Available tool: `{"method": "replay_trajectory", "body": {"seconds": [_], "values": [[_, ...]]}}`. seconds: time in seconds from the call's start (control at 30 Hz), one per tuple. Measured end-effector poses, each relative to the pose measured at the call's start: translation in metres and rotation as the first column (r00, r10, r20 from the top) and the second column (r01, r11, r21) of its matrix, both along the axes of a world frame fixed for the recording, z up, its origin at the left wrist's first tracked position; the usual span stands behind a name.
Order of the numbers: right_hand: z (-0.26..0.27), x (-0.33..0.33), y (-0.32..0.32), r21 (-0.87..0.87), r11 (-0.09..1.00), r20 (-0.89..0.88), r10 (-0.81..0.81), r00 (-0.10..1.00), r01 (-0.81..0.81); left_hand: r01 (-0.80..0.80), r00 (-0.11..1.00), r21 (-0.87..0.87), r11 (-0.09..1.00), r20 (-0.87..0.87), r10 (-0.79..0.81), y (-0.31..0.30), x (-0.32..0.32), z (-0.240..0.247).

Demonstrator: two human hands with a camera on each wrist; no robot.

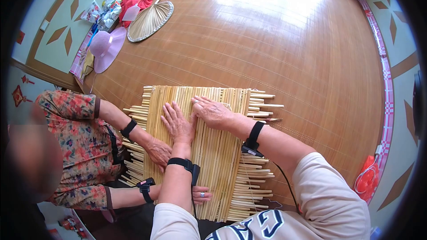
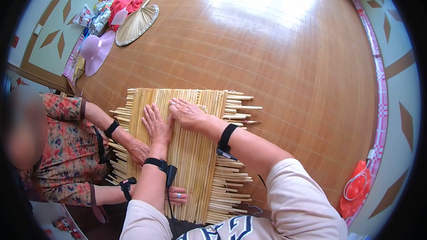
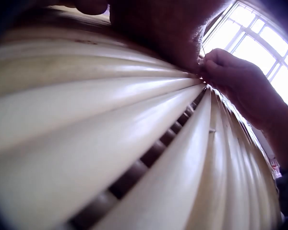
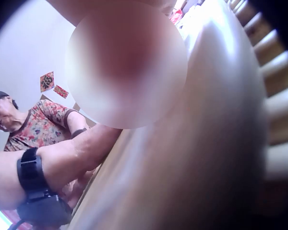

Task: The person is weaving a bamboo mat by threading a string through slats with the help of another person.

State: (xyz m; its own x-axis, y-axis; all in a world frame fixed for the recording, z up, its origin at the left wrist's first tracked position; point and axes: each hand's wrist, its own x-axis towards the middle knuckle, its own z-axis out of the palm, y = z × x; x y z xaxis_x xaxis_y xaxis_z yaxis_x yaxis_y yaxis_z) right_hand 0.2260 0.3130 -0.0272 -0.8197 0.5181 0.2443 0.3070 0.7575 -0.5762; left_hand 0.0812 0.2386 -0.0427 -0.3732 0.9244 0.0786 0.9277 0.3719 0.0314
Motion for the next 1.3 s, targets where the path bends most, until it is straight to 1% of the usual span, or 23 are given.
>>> {"method": "replay_trajectory", "body": {"seconds": [0.1,0.2,0.27,0.33,0.37,0.47,0.5,0.53,0.6,0.67,0.7,0.77,0.8,0.87,0.97,1.0,1.03,1.07,1.1,1.17,1.2,1.27,1.3], "values": [[-0.004,0.001,-0.002,0.067,0.998,-0.019,-0.008,1.0,0.009,-0.001,1.0,-0.007,1.0,-0.007,0.001,0.001,0.001,0.002],[-0.005,0.002,-0.001,0.036,0.999,-0.021,-0.004,1.0,0.004,0.018,1.0,-0.031,0.999,-0.01,-0.018,0.001,-0.003,0.001],[-0.007,0.003,-0.003,0.067,0.998,-0.043,-0.006,0.999,0.009,0.025,0.999,-0.08,0.996,0.043,-0.022,0.001,-0.007,0.006],[-0.008,0.002,-0.002,0.102,0.995,-0.068,0.0,0.998,0.007,0.043,0.97,-0.015,0.999,0.238,-0.038,-0.001,-0.017,0.01],[-0.009,0.001,-0.001,0.105,0.994,-0.052,-0.006,0.999,0.011,0.094,0.949,0.125,0.988,0.288,-0.127,-0.005,-0.023,0.01],[-0.007,0.003,-0.001,0.07,0.997,-0.041,-0.017,0.999,0.02,0.082,0.962,0.15,0.985,0.248,-0.118,-0.021,-0.027,0.029],[-0.006,0.002,-0.001,0.032,0.999,-0.044,-0.022,0.999,0.023,0.04,0.938,0.169,0.985,0.332,-0.095,-0.031,-0.02,0.045],[-0.006,0.001,-0.001,0.028,1.0,-0.048,-0.011,0.999,0.013,0.031,0.941,0.165,0.986,0.328,-0.084,-0.044,-0.013,0.057],[-0.005,0.0,0.001,0.01,1.0,-0.044,-0.018,0.999,0.019,0.367,0.921,-0.102,0.925,0.18,-0.346,-0.072,0.004,0.076],[-0.008,-0.001,0.0,0.04,0.999,-0.029,-0.009,1.0,0.01,0.388,0.901,-0.274,0.88,0.311,-0.301,-0.088,0.041,0.084],[-0.007,0.0,-0.001,0.041,0.999,-0.054,-0.024,0.998,0.027,0.385,0.903,-0.271,0.883,0.307,-0.3,-0.091,0.052,0.08],[-0.004,0.0,-0.001,0.05,0.997,-0.084,-0.048,0.995,0.053,0.266,0.936,-0.181,0.947,0.285,-0.208,-0.091,0.065,0.061],[-0.003,0.001,-0.001,0.029,0.999,-0.08,-0.043,0.996,0.046,0.273,0.934,-0.176,0.946,0.283,-0.218,-0.091,0.069,0.05],[-0.006,0.0,0.001,0.011,0.999,-0.07,-0.035,0.997,0.036,0.207,0.969,-0.163,0.965,0.167,-0.18,-0.091,0.073,0.028],[-0.001,0.003,0.001,0.117,0.992,-0.104,-0.034,0.994,0.047,0.182,0.975,-0.138,0.974,0.155,-0.16,-0.091,0.077,0.022],[0.023,0.01,0.0,-0.137,0.986,-0.085,-0.105,0.991,0.093,0.18,0.975,-0.136,0.974,0.155,-0.159,-0.091,0.077,0.021],[0.036,0.015,0.003,-0.382,0.914,-0.049,-0.169,0.984,0.137,0.174,0.977,-0.146,0.974,0.151,-0.152,-0.091,0.076,0.02],[0.011,0.014,0.021,-0.218,0.963,-0.317,-0.222,0.922,0.157,0.168,0.978,-0.159,0.973,0.147,-0.145,-0.091,0.075,0.02],[0.015,0.023,0.032,-0.186,0.958,-0.47,-0.28,0.837,0.217,0.167,0.979,-0.161,0.973,0.148,-0.143,-0.091,0.075,0.021],[0.029,0.055,0.051,-0.254,0.905,-0.379,-0.417,0.827,0.34,0.185,0.977,-0.17,0.968,0.137,-0.163,-0.091,0.076,0.023],[0.027,0.068,0.054,-0.255,0.905,-0.375,-0.418,0.827,0.341,0.186,0.977,-0.171,0.968,0.141,-0.163,-0.092,0.076,0.022],[0.026,0.085,0.06,-0.248,0.881,-0.035,-0.423,0.905,0.402,0.173,0.979,-0.162,0.972,0.134,-0.152,-0.091,0.075,0.022],[0.024,0.087,0.058,-0.246,0.883,-0.035,-0.422,0.906,0.401,0.171,0.979,-0.16,0.972,0.135,-0.151,-0.09,0.075,0.022]]}}
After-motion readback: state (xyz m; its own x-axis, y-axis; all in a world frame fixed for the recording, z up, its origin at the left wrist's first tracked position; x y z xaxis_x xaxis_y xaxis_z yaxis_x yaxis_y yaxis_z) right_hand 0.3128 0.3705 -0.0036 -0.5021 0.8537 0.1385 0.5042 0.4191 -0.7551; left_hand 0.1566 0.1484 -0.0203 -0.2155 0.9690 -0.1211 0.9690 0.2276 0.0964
